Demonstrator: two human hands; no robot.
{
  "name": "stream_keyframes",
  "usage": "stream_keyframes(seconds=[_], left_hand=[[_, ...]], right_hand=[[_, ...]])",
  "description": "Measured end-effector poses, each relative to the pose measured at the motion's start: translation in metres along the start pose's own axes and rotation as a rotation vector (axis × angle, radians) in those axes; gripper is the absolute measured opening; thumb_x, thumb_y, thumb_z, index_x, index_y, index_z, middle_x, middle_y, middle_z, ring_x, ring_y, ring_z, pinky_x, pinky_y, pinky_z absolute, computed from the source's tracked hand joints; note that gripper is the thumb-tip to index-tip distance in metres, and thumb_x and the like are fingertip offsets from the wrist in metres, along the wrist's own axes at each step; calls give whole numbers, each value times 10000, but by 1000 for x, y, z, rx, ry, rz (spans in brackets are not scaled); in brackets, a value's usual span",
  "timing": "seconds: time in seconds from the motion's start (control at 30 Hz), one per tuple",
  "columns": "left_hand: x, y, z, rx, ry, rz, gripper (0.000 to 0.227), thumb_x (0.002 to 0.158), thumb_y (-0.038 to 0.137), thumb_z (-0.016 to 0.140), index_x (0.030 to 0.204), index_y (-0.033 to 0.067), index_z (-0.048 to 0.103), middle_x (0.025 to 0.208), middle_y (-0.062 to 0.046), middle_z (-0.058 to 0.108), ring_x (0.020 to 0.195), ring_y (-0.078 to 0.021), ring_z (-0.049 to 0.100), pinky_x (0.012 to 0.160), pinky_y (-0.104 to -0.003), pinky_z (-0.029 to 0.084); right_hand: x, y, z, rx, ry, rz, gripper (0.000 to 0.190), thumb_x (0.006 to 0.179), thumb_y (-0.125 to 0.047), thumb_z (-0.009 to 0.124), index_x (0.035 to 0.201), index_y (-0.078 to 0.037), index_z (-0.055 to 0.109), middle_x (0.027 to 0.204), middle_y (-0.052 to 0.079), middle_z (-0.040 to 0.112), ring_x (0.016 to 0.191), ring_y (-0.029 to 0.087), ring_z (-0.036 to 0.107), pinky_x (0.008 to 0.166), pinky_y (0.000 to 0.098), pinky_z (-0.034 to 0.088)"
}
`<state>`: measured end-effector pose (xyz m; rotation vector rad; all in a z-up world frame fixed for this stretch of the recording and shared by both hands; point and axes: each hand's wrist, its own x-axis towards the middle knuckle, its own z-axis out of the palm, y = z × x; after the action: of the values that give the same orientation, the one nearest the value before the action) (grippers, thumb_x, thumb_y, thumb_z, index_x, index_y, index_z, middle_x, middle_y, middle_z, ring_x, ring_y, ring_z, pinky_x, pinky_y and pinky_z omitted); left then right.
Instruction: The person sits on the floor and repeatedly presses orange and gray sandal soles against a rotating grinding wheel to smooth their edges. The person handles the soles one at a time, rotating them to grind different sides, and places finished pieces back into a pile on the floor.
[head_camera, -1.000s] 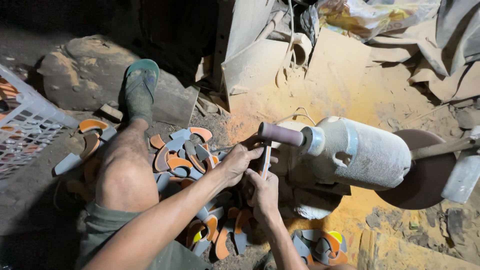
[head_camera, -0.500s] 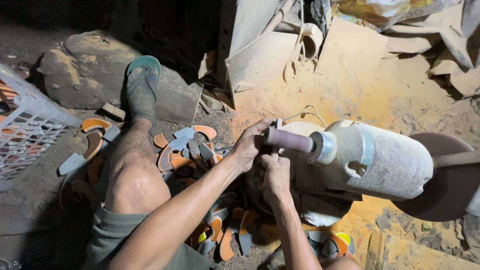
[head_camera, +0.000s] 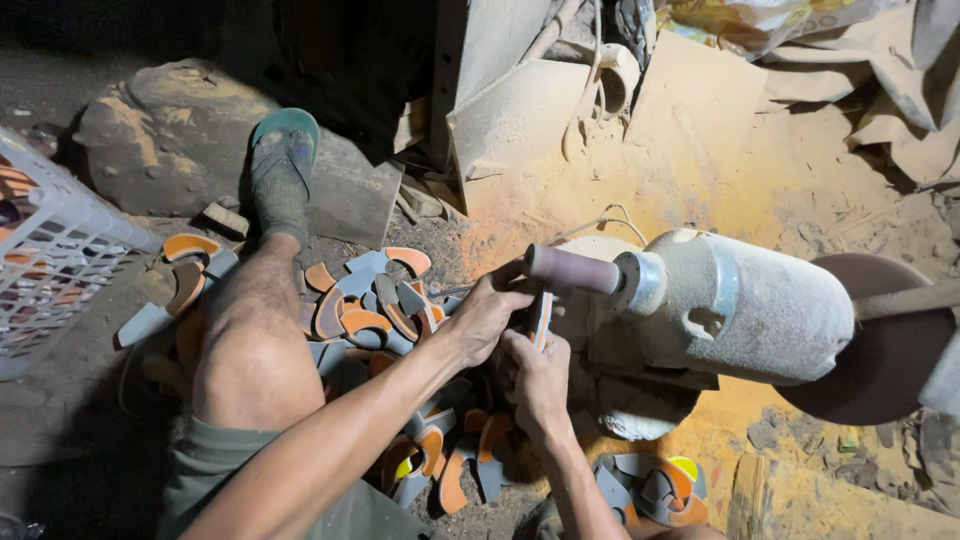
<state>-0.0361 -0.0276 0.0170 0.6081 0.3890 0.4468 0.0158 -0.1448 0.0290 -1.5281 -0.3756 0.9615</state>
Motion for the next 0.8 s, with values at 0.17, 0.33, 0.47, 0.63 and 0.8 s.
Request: stream_keyframes(seconds=[0.17, 0.33, 0.47, 0.63, 0.8], left_hand=[[-23, -8, -9, 68, -76, -17, 187, 1045, 95, 549, 1157, 29, 682, 1022, -84, 756, 811, -120, 679, 747, -275, 569], [3, -20, -23, 169, 101, 28, 177, 984, 27, 598, 1135, 26, 691, 930, -82, 685, 733, -141, 598, 627, -299, 494], [30, -19, -25, 44, 76, 157, 191, 967, 3, 622, 1145, 23, 689, 1021, -72, 736, 857, -118, 690, 746, -254, 577], [50, -8, -22, -40, 87, 178, 208, 991, 13, 579, 1177, 26, 673, 1044, -95, 745, 857, -125, 698, 760, -258, 594], [45, -7, -22, 37, 31, 192, 422, 886, -99, 408, 1184, 37, 675, 1052, -103, 749, 862, -115, 714, 792, -251, 610]], right_hand=[[-26, 5, 1, 94, -17, 121, 286, 896, -118, 644, 644, -67, 518, 510, 20, 480, 367, 110, 399, 343, 279, 284], [-15, -12, 13, 290, -61, 170, 208, 913, -137, 604, 727, -77, 537, 571, 13, 463, 450, 120, 439, 432, 280, 380], [12, -20, 19, 332, -16, 176, 212, 924, -120, 593, 733, -109, 502, 571, -33, 383, 441, 92, 355, 418, 271, 330], [40, -21, 15, 363, -15, 200, 283, 901, -59, 566, 667, -109, 413, 552, -48, 339, 429, 77, 305, 387, 259, 270], [31, -16, 14, 287, -12, 105, 200, 904, -77, 563, 710, -67, 518, 551, -34, 376, 429, 83, 316, 409, 271, 305]])
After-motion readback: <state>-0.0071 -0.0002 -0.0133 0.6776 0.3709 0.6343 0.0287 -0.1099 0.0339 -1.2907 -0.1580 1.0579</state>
